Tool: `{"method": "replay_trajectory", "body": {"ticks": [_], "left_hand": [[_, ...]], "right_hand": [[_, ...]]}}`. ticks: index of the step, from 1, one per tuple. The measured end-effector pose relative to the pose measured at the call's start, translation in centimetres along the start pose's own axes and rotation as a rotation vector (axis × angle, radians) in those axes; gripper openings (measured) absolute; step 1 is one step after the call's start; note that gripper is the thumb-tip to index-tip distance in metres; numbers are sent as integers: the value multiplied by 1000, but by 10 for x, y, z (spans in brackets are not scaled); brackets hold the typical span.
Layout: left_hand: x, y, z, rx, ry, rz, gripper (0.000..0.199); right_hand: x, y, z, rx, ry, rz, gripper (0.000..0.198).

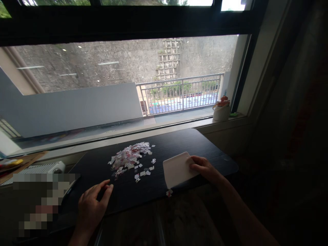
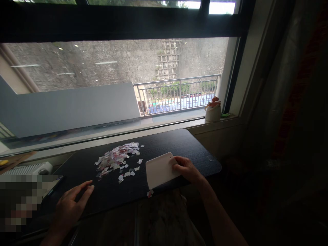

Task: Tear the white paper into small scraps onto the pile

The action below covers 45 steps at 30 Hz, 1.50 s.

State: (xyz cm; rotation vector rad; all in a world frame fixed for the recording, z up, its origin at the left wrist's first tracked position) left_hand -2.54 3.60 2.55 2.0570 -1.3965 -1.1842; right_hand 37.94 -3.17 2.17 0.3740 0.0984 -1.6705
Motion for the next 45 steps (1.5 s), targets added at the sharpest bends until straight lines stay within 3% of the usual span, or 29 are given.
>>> {"method": "replay_trajectory", "body": {"ticks": [7,15,26,30,36,40,45], "left_hand": [[-1,-2,3,-11,-17,4,45],[0,-1,0,-3,-7,-2,46],[2,-1,0,7,-46,-38,41],[4,-2,-3,3,-67,-57,39],[6,-3,-1,8,-35,-30,41],[6,-2,-2,12,-46,-37,39],[7,-2,-5,11,-52,-44,36]], "right_hand": [[0,0,-1,-91,-25,-16,26],[0,-2,1,3,-4,55,23],[2,0,0,-61,-22,-36,23],[-13,-25,-5,-123,8,-104,30],[-33,-75,6,-25,57,-10,27],[-28,-73,8,18,73,-25,22],[-25,-70,4,-3,94,-113,30]]}}
Point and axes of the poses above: each hand's wrist, its own x-axis away from the middle knuckle, its own y-axis out of the back of the hand, z = x × y, the point moved 4 cm from there along -x, towards the middle knuckle, and after that the axes turned 6 degrees about y, right-handed, at the moved point
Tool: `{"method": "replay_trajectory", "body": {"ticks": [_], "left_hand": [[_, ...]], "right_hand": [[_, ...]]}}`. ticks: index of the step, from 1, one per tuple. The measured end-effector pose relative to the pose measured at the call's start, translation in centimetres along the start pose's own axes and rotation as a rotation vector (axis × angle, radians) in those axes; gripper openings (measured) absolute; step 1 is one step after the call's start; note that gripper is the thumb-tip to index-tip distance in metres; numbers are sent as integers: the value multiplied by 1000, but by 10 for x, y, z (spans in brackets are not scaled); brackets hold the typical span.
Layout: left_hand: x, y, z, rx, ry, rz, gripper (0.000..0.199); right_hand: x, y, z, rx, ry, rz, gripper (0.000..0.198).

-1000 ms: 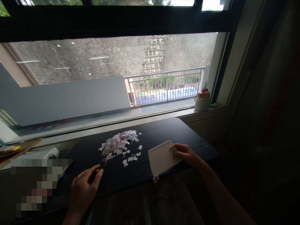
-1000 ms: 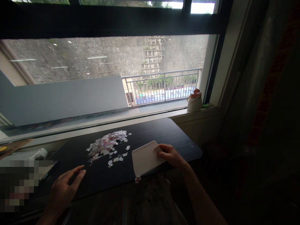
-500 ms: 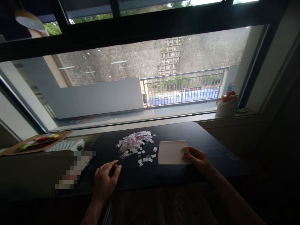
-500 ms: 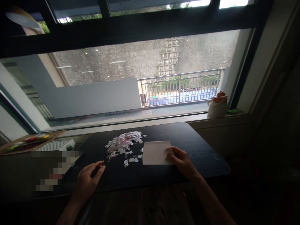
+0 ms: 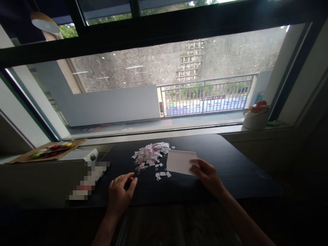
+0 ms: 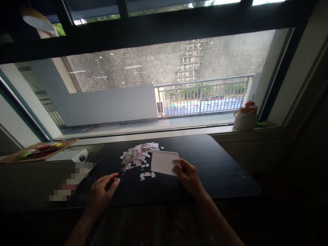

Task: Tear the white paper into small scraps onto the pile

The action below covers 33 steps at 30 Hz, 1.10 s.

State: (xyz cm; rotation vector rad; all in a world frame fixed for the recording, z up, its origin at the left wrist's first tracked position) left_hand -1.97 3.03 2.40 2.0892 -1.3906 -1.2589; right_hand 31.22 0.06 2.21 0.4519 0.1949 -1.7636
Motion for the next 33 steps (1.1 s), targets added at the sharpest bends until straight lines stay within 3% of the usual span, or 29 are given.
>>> {"method": "replay_trajectory", "body": {"ticks": [8,12,17,28,33], "left_hand": [[2,-2,1,-8,15,-5,34],[2,-2,2,-6,23,-2,35],[2,-2,1,4,20,1,37],[2,-3,1,6,7,0,34],[2,-2,0,4,7,3,35]], "right_hand": [[3,-24,6,66,51,208,24],[1,-16,5,45,8,52,30],[3,-13,7,49,-11,50,28],[6,1,12,159,-35,-202,27],[7,-1,8,139,22,-128,25]]}}
Point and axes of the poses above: each hand's wrist, its own x-axis away from the middle knuckle, its own y-axis out of the back of the hand, z = x × y, the point moved 4 cm from there along -x, towards the middle knuckle, and after that the axes turned 6 degrees about y, right-handed, at the moved point
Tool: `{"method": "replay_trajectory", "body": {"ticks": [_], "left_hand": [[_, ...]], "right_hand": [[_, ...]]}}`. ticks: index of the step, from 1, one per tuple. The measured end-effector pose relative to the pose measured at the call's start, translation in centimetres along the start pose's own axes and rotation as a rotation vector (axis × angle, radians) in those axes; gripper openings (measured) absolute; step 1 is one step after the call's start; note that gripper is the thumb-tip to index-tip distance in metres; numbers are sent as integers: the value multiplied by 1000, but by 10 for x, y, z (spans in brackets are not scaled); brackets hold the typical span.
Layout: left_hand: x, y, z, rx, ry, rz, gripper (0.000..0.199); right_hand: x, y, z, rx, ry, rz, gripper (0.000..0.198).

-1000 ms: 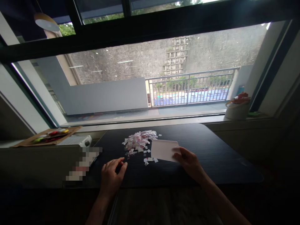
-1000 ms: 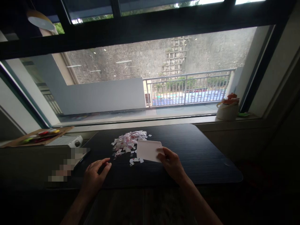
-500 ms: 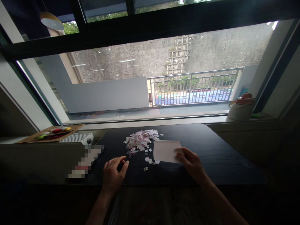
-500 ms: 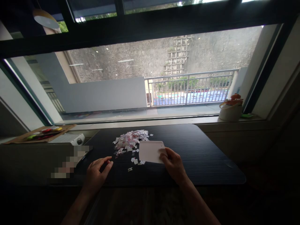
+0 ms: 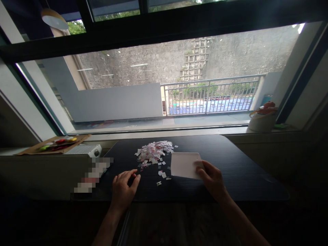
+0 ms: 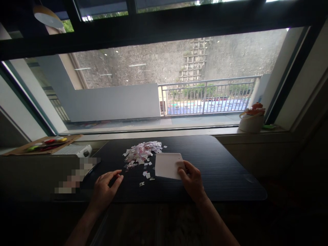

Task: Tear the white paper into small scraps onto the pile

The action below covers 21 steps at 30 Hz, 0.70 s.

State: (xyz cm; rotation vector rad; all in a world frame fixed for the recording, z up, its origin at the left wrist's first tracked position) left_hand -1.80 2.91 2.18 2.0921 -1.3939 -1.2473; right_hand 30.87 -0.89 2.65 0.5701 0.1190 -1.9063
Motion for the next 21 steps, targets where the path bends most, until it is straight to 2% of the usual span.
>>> {"method": "replay_trajectory", "body": {"ticks": [4,11,14,18,21], "left_hand": [[0,1,0,-2,-2,3,35],[1,1,0,-4,2,4,35],[1,0,0,-2,6,5,35],[0,0,1,4,9,4,36],[0,0,1,8,7,2,35]], "right_hand": [[1,-3,-3,-24,3,79,24],[3,-5,5,-15,3,79,20],[5,-3,5,-34,2,32,19],[5,-2,5,-43,17,34,20],[3,5,1,-3,-18,-78,19]]}}
Point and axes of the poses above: each hand's wrist, its own x-axis away from the middle knuckle, its own y-axis out of the back of the hand, z = x × y, the point moved 4 cm from there along -x, towards the middle knuckle, and after that the axes turned 6 degrees about y, right-handed, at the moved point
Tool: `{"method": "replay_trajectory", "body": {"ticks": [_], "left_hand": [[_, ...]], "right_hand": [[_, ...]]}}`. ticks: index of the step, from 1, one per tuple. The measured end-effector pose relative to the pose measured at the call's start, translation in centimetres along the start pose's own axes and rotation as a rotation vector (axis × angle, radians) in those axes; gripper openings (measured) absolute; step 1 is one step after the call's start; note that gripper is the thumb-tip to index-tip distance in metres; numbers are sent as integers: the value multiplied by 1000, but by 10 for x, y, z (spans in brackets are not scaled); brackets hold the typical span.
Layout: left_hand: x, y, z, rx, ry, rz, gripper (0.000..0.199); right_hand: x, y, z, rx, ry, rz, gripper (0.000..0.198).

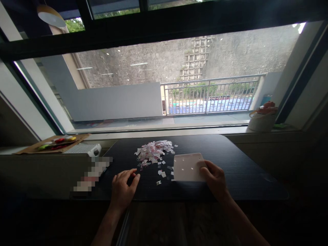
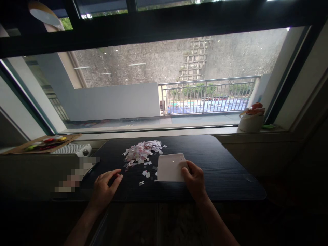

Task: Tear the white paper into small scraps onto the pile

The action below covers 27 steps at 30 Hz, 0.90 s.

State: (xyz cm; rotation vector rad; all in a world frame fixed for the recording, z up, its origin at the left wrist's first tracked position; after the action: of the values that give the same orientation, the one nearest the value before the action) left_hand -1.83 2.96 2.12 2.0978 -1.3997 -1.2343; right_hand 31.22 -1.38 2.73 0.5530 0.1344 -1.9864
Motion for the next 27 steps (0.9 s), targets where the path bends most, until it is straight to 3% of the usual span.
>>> {"method": "replay_trajectory", "body": {"ticks": [2,4,9,17,21,27], "left_hand": [[0,0,0,2,-2,0,34],[0,0,0,2,-4,0,33],[0,0,0,0,-4,1,33],[1,0,-1,0,-4,-10,33],[1,0,-2,2,-4,-12,32],[2,0,-3,0,-4,-14,32]], "right_hand": [[-1,5,-3,0,-12,-96,19],[-2,5,-4,-16,14,-88,20],[1,-8,0,24,101,114,22],[2,-13,2,-13,90,228,23],[3,-16,3,5,102,407,19],[3,-11,3,5,68,319,18]]}}
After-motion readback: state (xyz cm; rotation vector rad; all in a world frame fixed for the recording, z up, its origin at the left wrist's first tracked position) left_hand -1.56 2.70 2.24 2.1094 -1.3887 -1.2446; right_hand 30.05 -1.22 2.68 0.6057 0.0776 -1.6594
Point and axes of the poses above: each hand's wrist, its own x-axis away from the middle knuckle, its own y-axis out of the back of the hand, z = x × y, the point moved 4 cm from there along -x, towards the middle knuckle, and after that the axes turned 6 degrees about y, right-handed, at the moved point
